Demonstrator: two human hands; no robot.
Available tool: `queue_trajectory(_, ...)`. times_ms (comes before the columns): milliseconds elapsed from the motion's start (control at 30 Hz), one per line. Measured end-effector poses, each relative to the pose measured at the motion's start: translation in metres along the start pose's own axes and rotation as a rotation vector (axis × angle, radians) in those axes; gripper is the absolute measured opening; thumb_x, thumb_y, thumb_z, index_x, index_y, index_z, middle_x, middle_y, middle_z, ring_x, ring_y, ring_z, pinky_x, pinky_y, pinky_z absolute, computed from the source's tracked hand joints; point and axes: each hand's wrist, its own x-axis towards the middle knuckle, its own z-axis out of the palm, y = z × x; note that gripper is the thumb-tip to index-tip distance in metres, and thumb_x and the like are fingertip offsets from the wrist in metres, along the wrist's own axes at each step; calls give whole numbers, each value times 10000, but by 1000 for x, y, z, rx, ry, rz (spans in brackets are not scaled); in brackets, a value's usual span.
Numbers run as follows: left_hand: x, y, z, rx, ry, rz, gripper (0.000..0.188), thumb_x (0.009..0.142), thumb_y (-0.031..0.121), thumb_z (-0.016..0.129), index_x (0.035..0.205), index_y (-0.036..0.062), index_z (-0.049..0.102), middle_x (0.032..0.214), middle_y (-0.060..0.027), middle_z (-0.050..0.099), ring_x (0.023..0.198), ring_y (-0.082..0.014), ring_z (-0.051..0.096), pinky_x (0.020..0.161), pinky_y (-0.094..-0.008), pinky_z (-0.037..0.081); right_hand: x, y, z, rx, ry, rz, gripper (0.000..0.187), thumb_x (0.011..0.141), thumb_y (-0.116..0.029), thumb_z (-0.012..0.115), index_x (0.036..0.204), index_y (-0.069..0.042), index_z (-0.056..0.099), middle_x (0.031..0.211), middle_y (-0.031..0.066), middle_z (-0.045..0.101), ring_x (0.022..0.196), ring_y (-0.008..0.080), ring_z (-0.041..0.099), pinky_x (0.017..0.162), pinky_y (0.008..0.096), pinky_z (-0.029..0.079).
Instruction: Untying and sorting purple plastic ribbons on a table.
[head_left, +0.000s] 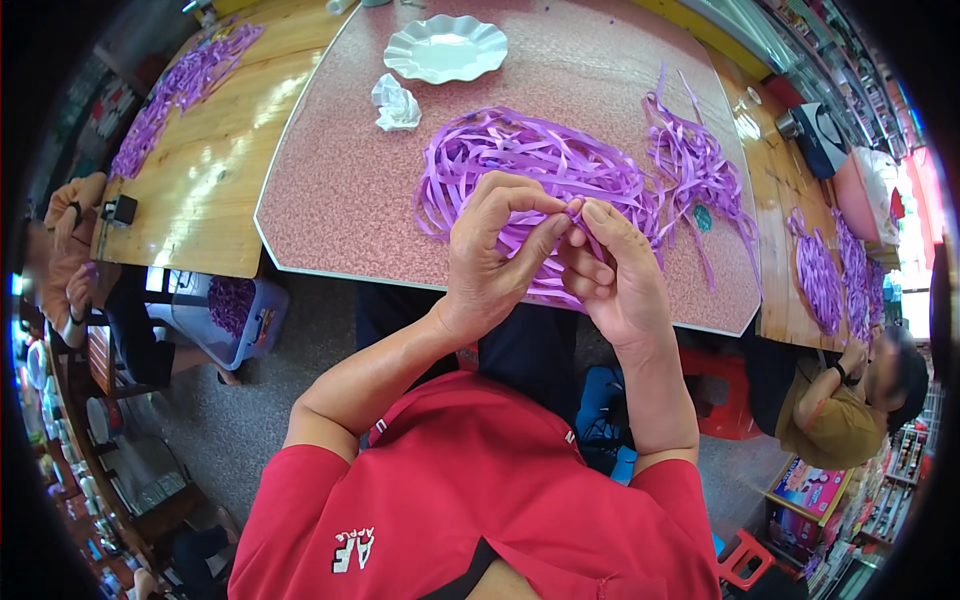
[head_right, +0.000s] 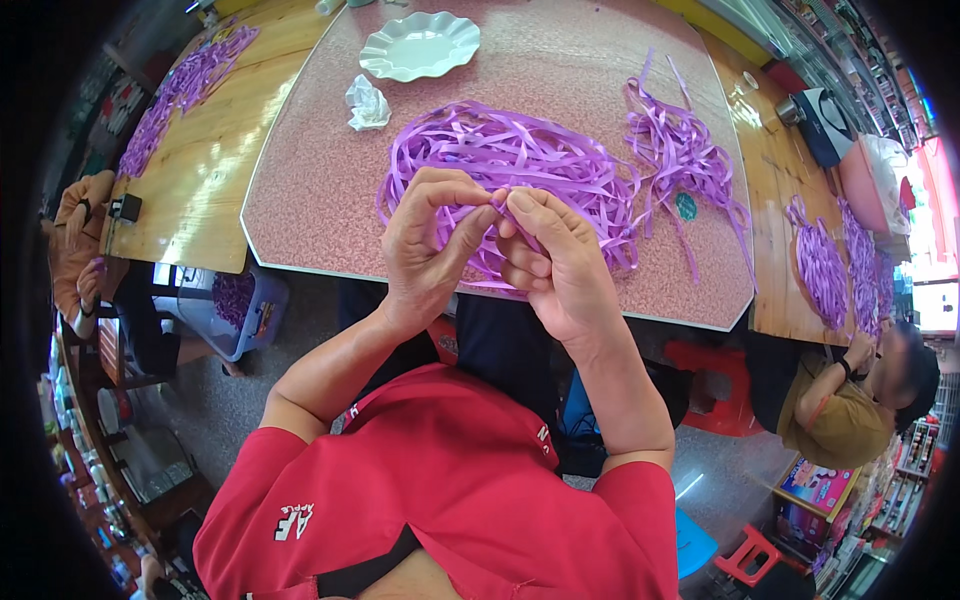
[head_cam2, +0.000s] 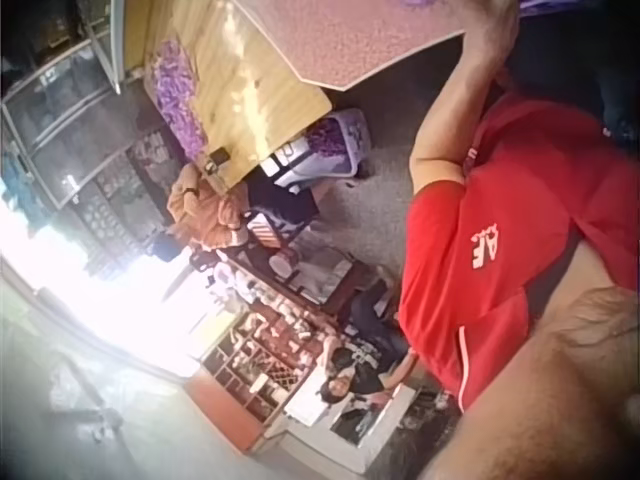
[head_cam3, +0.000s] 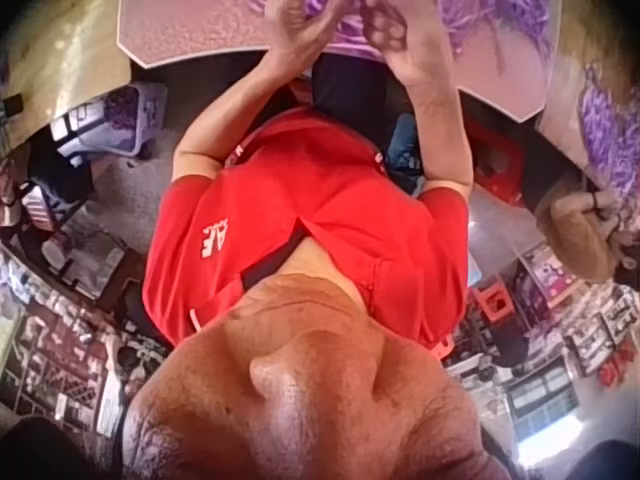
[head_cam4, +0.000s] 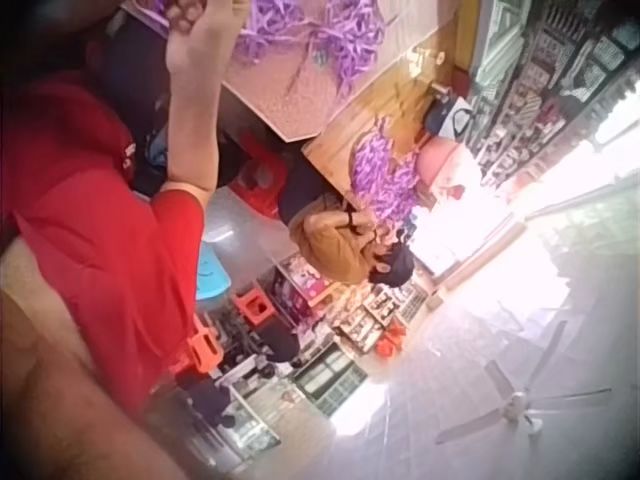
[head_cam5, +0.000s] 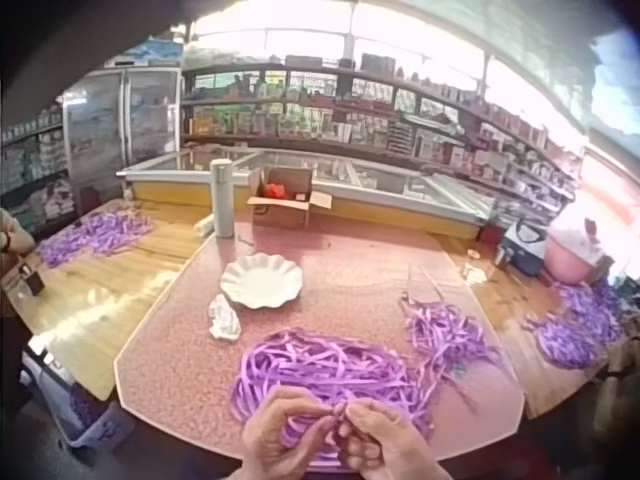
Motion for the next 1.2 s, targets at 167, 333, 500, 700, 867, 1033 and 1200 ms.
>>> queue_trajectory(167,-1,2,-4,15,-1,13,202,810,-5,739,965,36,615,932,-117,606,873,-251,607,755,-345,481,-2,2,2,-82,56,-50,164,998,-157,559,1067,-43,654,852,5,627,529,-6,415,424,147,325)
queue_trajectory(333,0,3,-2,67,10,76,207,799,-10,741,951,29,606,920,-123,604,870,-263,603,749,-350,479,-5,1,4,-191,79,-90,149,980,-150,596,1044,-33,662,846,17,642,526,-13,416,425,145,318)
queue_trajectory(500,0,4,-4,73,-32,57,191,836,1,723,977,30,597,952,-111,599,889,-225,597,776,-329,478,-6,3,3,-346,108,-222,155,940,-149,662,1040,-31,662,824,6,633,529,-15,397,432,150,297)
queue_trajectory(700,-1,9,-6,-3,-117,-34,166,882,30,700,1010,17,595,999,-99,592,950,-184,584,839,-300,464,-7,-2,5,-237,57,-148,136,935,-128,658,1030,-31,660,821,-9,622,524,-7,402,439,162,297)
queue_trajectory(867,3,12,-15,-35,-204,-48,156,913,73,679,1028,6,598,1006,-91,589,977,-170,571,879,-289,443,-8,0,9,-551,104,-313,104,932,-73,647,1020,-19,658,844,-33,609,608,-11,450,517,157,341)
queue_trajectory(1033,6,9,-13,-317,-246,-385,139,913,111,686,971,0,625,910,-48,617,890,-126,582,810,-285,462,-9,-4,4,-834,82,-399,85,943,-63,631,986,9,648,856,-38,626,745,-7,524,637,164,414)
queue_trajectory(1200,3,6,-14,-297,-222,-342,129,914,99,680,990,5,633,921,-35,622,898,-109,581,821,-279,463,-9,-6,3,-651,108,-319,115,951,-83,635,1017,7,661,886,-27,633,760,2,522,655,163,418)
